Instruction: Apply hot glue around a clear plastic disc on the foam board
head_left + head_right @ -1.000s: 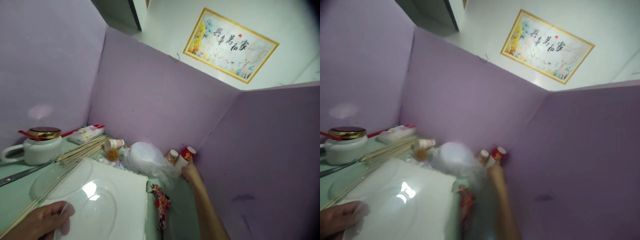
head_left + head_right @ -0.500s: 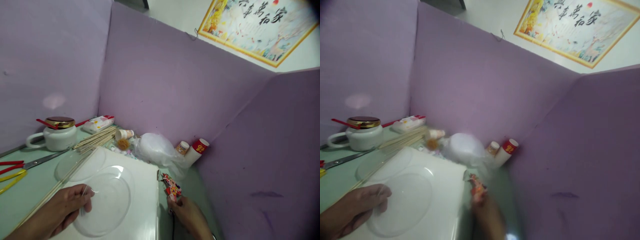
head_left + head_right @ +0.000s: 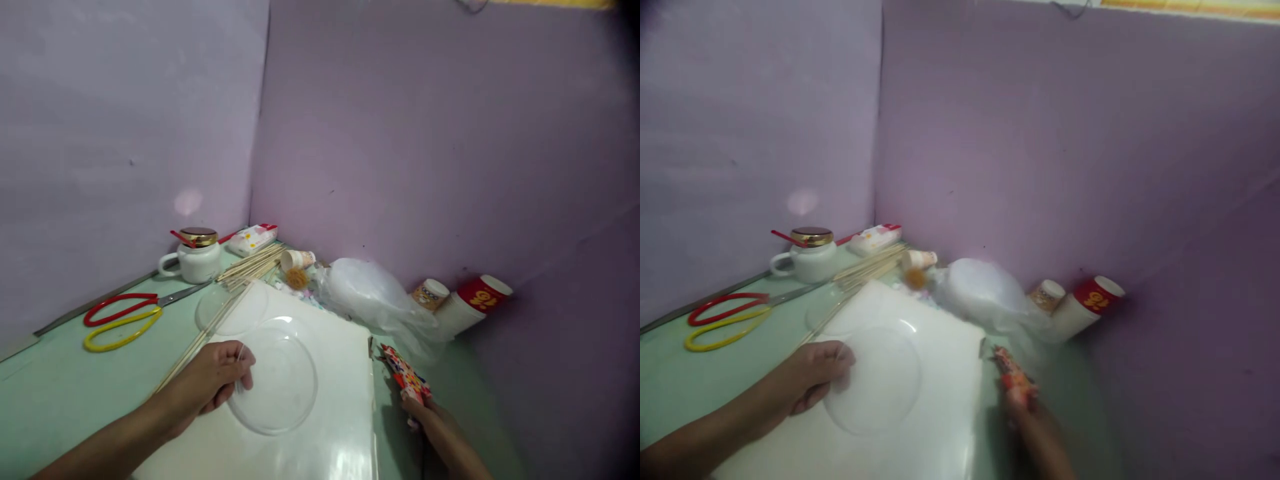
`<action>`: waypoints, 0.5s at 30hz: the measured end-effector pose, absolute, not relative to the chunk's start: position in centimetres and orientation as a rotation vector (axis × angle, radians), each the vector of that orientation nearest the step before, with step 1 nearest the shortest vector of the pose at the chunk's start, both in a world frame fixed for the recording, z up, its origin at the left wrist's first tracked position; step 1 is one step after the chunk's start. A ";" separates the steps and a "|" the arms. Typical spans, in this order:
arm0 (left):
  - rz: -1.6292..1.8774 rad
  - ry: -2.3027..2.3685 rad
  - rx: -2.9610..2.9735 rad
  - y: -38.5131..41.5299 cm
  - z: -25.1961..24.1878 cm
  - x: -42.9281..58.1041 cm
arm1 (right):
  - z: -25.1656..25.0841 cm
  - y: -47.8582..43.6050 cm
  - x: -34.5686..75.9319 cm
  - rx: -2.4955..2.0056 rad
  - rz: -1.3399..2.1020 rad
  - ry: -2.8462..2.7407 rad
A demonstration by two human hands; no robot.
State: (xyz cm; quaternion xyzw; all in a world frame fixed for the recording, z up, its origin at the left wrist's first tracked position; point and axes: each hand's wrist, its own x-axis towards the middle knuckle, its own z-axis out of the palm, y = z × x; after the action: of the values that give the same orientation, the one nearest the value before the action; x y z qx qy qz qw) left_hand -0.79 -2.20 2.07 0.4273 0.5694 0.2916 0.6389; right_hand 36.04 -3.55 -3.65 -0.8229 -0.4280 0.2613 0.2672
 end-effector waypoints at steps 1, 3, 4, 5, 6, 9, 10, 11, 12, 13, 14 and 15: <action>0.667 1.296 0.979 -2.2 2.0 -0.8 | -3.7 -3.5 36.1 -2.253 0.729 -1.146; 0.647 1.310 0.997 -2.2 2.0 -0.8 | -3.4 -3.4 36.0 -2.304 0.757 -1.152; 0.631 1.329 1.007 -2.3 2.1 -0.7 | -3.1 -3.5 35.9 -2.307 0.758 -1.169; 0.616 1.351 1.018 -2.3 2.1 -0.6 | -2.9 -3.5 35.7 -2.300 0.762 -1.194; 0.603 1.366 1.030 -2.3 2.1 -0.6 | -2.6 -3.6 35.5 -2.288 0.766 -1.221; 0.595 1.378 1.059 -2.3 2.0 -0.5 | -1.8 -3.7 34.8 -2.252 0.767 -1.261; 0.592 1.374 1.066 -2.3 1.9 -0.5 | -1.7 -3.7 34.6 -2.245 0.760 -1.256; 0.586 1.370 1.074 -2.3 1.9 -0.6 | -1.6 -3.7 34.3 -2.239 0.752 -1.246; 0.581 1.366 1.077 -2.3 1.8 -0.6 | -1.6 -3.7 34.1 -2.234 0.744 -1.235; 0.576 1.362 1.077 -2.3 1.7 -0.7 | -1.6 -3.6 33.9 -2.229 0.737 -1.223; 0.578 1.358 1.076 -2.3 1.6 -0.7 | -1.6 -3.7 33.7 -2.223 0.728 -1.210; 0.589 1.356 1.078 -2.3 1.5 -0.8 | -1.6 -3.7 33.5 -2.217 0.713 -1.197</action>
State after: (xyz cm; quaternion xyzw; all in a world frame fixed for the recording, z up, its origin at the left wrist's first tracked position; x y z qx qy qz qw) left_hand -0.76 -2.29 1.51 0.4671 0.5872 0.2551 0.6098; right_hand 33.50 -3.71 -1.59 -0.8179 -0.4417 0.2629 0.2585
